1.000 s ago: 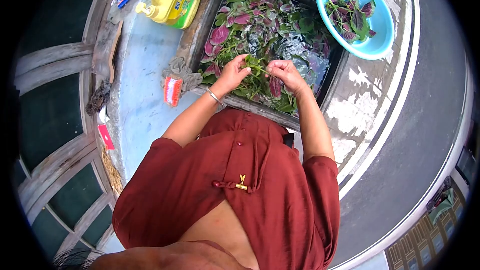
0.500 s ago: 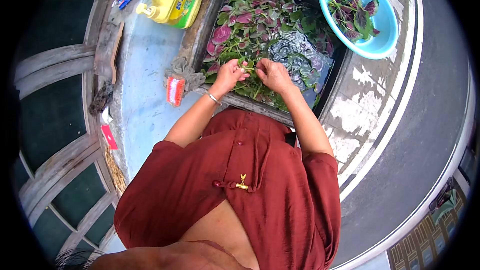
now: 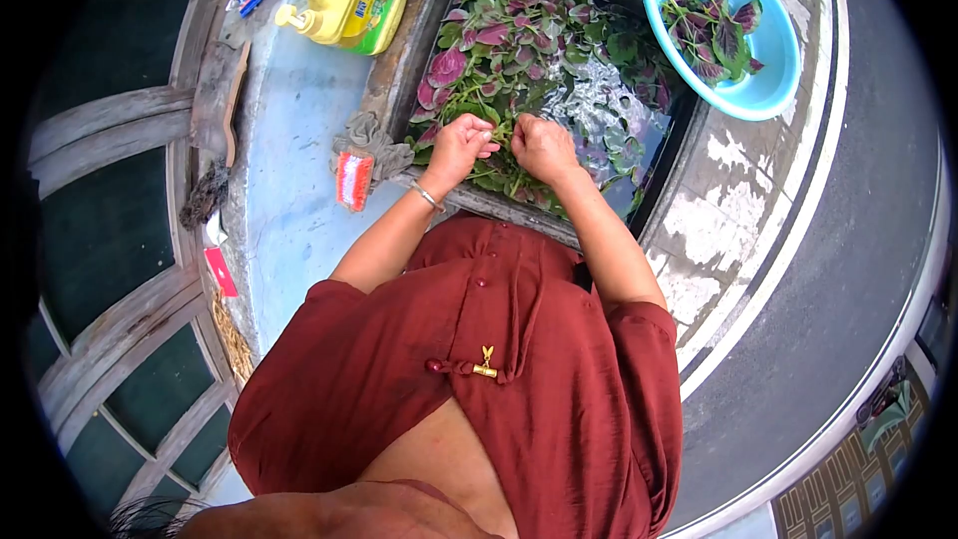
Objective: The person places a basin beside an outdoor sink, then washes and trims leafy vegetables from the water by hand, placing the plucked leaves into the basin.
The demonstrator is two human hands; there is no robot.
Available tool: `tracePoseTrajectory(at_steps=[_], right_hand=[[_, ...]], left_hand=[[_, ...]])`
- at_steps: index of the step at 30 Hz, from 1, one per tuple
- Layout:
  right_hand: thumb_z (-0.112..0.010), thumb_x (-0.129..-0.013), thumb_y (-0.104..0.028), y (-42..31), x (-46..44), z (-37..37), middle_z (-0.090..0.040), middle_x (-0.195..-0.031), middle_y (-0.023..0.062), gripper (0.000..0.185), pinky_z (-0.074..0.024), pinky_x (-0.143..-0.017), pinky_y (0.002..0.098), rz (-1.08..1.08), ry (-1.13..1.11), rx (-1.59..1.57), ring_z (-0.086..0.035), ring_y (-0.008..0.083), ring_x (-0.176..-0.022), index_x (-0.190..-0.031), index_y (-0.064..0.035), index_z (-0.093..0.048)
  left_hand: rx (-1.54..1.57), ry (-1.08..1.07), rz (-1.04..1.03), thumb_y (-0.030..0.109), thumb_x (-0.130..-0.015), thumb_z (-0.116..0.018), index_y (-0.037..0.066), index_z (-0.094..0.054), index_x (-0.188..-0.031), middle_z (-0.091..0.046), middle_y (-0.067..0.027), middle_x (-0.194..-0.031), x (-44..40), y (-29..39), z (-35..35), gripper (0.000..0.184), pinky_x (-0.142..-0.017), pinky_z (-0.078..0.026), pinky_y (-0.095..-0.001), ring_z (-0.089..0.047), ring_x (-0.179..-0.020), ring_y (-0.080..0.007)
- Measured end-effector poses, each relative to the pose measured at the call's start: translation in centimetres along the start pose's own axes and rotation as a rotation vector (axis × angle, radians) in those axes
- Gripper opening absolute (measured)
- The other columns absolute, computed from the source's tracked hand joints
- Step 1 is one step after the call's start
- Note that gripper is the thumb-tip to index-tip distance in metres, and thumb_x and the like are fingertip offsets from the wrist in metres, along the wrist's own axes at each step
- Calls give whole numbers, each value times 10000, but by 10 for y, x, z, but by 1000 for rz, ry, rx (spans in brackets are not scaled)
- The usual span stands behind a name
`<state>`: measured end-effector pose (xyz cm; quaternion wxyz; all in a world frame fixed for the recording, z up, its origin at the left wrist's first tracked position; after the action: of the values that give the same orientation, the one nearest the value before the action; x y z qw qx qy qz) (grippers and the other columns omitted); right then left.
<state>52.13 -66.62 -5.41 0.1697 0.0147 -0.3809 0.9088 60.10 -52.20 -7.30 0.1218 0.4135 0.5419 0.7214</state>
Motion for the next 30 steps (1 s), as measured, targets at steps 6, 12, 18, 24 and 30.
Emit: tracePoseTrajectory(at_steps=[6, 12, 18, 24, 30], right_hand=[[-602, -769, -143, 27, -11, -33, -612, -609, 115, 151, -494, -480, 344, -463, -25, -425, -611, 213, -488, -718, -12, -548], [-625, -792, -140, 57, -8, -17, -541, -584, 27, 146, -451, -467, 282, -436, 196, -605, -524, 125, -478, -790, -21, -539], [-633, -776, -97, -16, 4, 18, -531, -736, 67, 244, -462, -578, 344, 275, 67, -316, -550, 236, -628, -1019, -114, -637], [-631, -786, -153, -19, 8, 6, -551, -788, 83, 193, -493, -607, 393, 285, 73, -79, -595, 298, -718, -976, -115, -636], [-628, -781, -151, -24, 11, 5, -559, -796, 88, 107, -496, -613, 404, 285, 65, 40, -598, 303, -716, -857, -84, -592]], left_hand=[[-1, 14, -6, 47, -903, -514, -24, -523, -994, -638, -119, -873, -5, 0, -7, 115, -627, -559, -263, -672, -782, -199], [267, 15, 170, 107, -917, -525, -19, -509, -1031, -625, -131, -940, -5, -5, 4, 170, -639, -571, -297, -673, -794, -237], [370, 1, 236, 139, -930, -513, -18, -513, -1031, -620, -127, -941, -2, -10, 1, 187, -674, -572, -312, -665, -805, -240], [408, 7, 212, 134, -936, -499, -12, -522, -1025, -617, -115, -914, 0, -12, -3, 173, -705, -572, -337, -639, -785, -199], [337, 50, 218, 115, -935, -492, -14, -520, -1017, -613, -112, -911, -1, -25, -8, 155, -697, -574, -345, -636, -800, -200]])
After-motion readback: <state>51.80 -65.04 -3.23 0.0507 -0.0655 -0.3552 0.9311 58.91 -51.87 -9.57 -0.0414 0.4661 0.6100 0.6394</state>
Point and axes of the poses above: each hand's wrist, its own x-axis away from the middle knuckle, its own z-axis out of the back of the hand, y = z × x, the point moved 3 cm from there along -x, towards the middle knuckle
